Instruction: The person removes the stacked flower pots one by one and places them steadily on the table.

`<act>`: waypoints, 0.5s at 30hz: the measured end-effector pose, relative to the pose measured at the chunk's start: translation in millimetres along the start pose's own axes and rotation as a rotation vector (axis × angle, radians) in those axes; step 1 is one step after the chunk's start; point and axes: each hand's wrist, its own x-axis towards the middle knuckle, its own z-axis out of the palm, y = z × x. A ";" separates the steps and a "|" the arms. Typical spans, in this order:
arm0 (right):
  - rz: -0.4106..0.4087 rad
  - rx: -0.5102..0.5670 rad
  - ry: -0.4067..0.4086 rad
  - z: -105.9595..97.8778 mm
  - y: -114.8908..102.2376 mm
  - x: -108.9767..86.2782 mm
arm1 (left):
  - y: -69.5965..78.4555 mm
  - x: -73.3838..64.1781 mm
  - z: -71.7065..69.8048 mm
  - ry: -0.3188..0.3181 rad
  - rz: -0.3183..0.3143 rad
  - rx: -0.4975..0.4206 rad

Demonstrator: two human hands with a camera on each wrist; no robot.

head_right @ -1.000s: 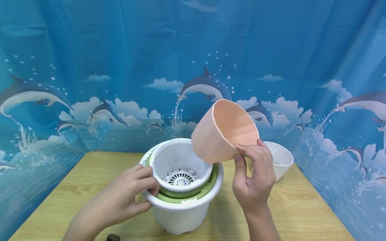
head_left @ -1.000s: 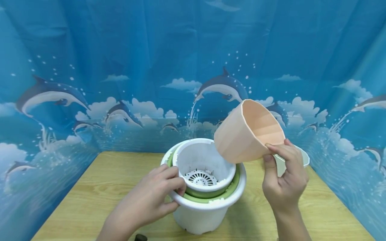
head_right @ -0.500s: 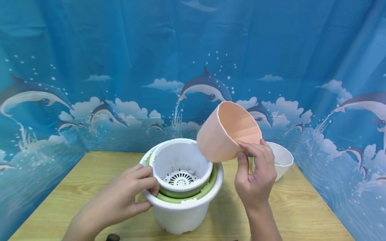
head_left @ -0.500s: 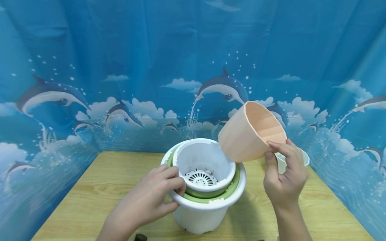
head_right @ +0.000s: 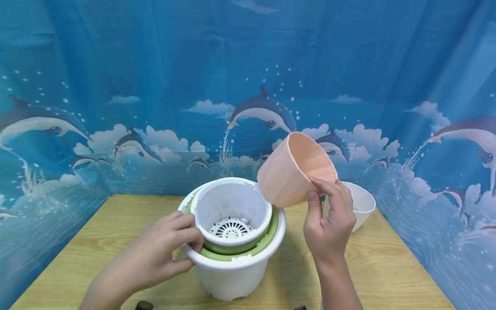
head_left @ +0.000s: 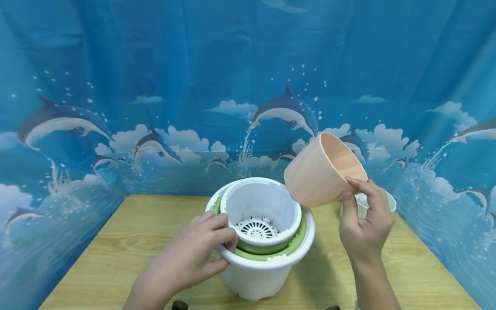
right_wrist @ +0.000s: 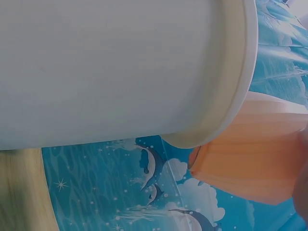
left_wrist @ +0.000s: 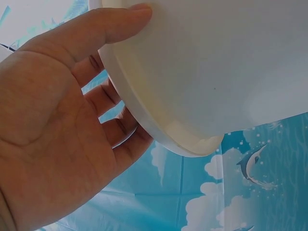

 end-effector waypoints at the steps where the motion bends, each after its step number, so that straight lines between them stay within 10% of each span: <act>1: 0.007 -0.003 -0.004 -0.7 0.8 -0.4 | 0.2 -0.1 -0.1 -0.003 -0.002 -0.001; 15: 0.046 -0.020 -0.023 -2.3 4.2 1.5 | 0.0 -1.3 -0.6 0.008 0.010 0.020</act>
